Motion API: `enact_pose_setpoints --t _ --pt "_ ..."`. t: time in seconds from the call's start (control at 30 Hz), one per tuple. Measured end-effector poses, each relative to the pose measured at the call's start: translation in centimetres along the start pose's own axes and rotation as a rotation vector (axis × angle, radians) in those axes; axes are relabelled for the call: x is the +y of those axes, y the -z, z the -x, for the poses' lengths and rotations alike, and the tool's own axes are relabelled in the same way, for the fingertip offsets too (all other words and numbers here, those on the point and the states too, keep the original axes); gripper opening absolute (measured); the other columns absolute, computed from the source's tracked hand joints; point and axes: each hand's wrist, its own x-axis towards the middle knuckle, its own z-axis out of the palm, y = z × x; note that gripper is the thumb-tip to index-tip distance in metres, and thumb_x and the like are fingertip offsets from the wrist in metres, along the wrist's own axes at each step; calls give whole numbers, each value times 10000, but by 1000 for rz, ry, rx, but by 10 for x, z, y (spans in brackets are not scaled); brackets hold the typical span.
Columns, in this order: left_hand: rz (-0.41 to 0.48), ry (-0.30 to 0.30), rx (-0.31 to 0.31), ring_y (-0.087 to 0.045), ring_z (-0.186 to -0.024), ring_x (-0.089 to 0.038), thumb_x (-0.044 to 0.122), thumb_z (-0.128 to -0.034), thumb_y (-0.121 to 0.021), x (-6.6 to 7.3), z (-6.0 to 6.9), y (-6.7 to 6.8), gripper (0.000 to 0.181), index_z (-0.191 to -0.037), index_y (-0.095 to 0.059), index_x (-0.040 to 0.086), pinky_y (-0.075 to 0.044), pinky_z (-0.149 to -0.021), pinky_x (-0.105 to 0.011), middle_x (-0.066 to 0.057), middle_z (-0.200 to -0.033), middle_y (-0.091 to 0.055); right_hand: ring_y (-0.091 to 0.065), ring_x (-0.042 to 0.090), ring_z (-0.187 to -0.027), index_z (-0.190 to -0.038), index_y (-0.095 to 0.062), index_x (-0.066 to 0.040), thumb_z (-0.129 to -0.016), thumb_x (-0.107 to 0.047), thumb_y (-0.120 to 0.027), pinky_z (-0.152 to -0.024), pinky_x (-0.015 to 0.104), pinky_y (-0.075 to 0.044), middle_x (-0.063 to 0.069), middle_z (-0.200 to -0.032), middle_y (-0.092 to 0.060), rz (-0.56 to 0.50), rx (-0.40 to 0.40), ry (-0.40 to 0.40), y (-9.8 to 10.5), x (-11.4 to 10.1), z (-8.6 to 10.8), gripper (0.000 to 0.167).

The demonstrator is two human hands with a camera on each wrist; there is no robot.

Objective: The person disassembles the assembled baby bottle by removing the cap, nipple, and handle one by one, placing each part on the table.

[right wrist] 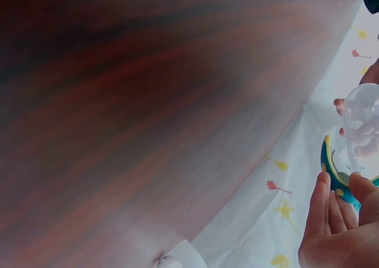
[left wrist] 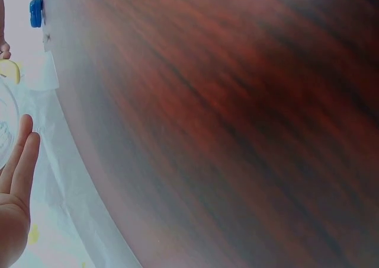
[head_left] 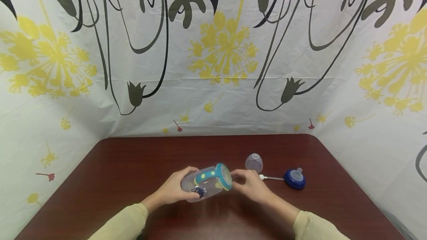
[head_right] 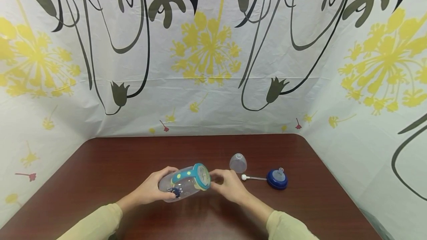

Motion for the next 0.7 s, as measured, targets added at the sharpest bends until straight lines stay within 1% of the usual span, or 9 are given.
enact_pose_setpoints --t 0.07,0.17,0.27,0.33,0.37,0.43,0.57,0.63,0.7 --pt "-6 -11 5 -518 -816 -167 224 -676 -741 -5 -1 -2 537 -1137 -497 101 -432 -646 -277 -2 -943 -546 -587 51 -756 -950 -644 -170 -789 -242 -663 -676 259 -461 -133 -823 -620 -5 -3 -16 1 0 1 177" --pt "-31 -16 18 -514 -813 -140 270 -669 -745 -20 -3 -6 544 -1139 -496 156 -429 -642 -275 29 -943 -545 -585 51 -764 -957 -643 -173 -795 -265 -653 -684 261 -458 -136 -829 -620 0 -10 -31 4 0 2 186" --pt "-43 -11 28 -513 -815 -115 326 -664 -744 -34 -4 -9 547 -1139 -490 225 -429 -650 -273 69 -945 -543 -583 47 -768 -960 -643 -166 -797 -243 -653 -686 255 -458 -132 -833 -620 4 -16 -52 6 -3 2 181" --pt "-41 -20 30 -515 -812 -111 351 -662 -741 -37 -4 -10 550 -1138 -489 241 -430 -651 -273 74 -945 -545 -582 49 -770 -962 -642 -161 -795 -216 -657 -685 255 -460 -125 -836 -620 4 -21 -68 8 -6 2 177" --pt "-37 -25 32 -516 -811 -115 357 -661 -741 -38 -4 -10 550 -1137 -490 245 -430 -652 -276 73 -945 -546 -584 56 -770 -961 -642 -154 -794 -195 -659 -685 260 -461 -115 -837 -622 1 -23 -79 10 -8 2 173" --pt "-33 -27 33 -520 -811 -122 368 -660 -739 -39 -4 -10 547 -1134 -492 253 -433 -656 -282 72 -944 -549 -582 75 -764 -959 -644 -106 -795 -142 -658 -671 268 -464 -67 -833 -629 -4 -32 -72 14 -19 1 168" --pt "-40 -21 35 -520 -811 -118 362 -659 -742 -38 -4 -10 542 -1128 -493 252 -432 -657 -275 78 -945 -547 -581 104 -764 -964 -637 -27 -791 -74 -649 -673 281 -465 4 -839 -634 -16 -42 -81 21 -38 2 179" --pt "-38 -21 36 -525 -815 -140 329 -661 -747 -34 -4 -10 539 -1128 -497 229 -431 -658 -279 59 -947 -552 -584 105 -767 -965 -636 -21 -793 -68 -646 -680 280 -466 13 -843 -636 -14 -39 -91 24 -43 2 179" --pt "-29 -20 30 -530 -815 -176 281 -662 -749 -23 -2 -7 536 -1128 -501 183 -431 -655 -282 16 -949 -559 -589 108 -767 -959 -639 -17 -792 -67 -647 -683 282 -467 18 -839 -639 -11 -28 -97 25 -45 2 175"
